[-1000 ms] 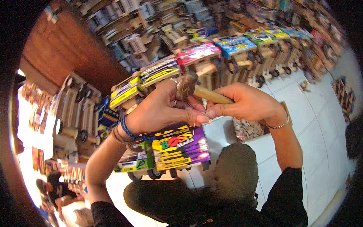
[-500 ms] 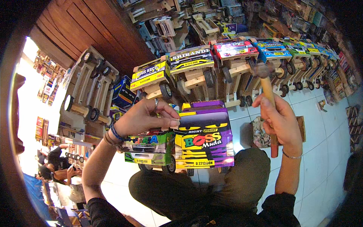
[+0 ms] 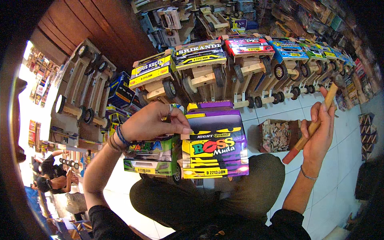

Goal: The person uses a hammer to tap small wooden pieces onto the front of toy trucks. They then use a stapler to secure the pieces in place. The person repeats this process for multiple toy trucks.

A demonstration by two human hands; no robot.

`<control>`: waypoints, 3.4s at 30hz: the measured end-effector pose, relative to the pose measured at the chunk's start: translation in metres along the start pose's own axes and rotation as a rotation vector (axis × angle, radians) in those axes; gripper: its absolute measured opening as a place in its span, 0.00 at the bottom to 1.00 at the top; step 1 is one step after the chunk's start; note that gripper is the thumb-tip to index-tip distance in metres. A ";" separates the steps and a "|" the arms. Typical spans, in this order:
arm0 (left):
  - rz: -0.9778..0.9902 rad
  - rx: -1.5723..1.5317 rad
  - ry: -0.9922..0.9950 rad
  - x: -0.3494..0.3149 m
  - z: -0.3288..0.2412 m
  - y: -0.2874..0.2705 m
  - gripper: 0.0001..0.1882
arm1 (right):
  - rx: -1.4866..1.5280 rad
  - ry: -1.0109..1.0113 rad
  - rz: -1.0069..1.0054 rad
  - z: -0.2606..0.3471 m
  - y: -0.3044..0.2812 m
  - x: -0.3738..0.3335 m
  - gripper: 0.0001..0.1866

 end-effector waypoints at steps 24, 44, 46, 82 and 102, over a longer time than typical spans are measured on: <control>-0.050 -0.112 0.052 0.001 0.018 0.004 0.15 | -0.326 0.103 0.484 -0.012 0.005 -0.067 0.34; 0.003 -0.206 0.024 0.001 0.015 0.006 0.12 | -0.956 -0.243 1.016 0.021 0.041 -0.091 0.32; 0.005 -0.204 0.032 0.002 0.015 0.006 0.12 | -1.018 -0.235 1.010 0.021 0.042 -0.091 0.34; 0.046 -0.201 0.029 0.003 0.017 0.006 0.13 | -1.237 -0.595 0.977 0.038 0.046 -0.093 0.40; 0.056 -0.138 -0.075 0.007 0.000 -0.002 0.13 | -0.185 -0.009 0.460 0.017 -0.029 -0.044 0.22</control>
Point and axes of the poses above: each hand's wrist, its own x-axis towards the middle knuckle, its own y-axis out of the palm, z = x × y, the point moved 4 cm from there along x, towards the middle knuckle, and after that the axes turned 6 degrees about y, right-handed, at the moved point
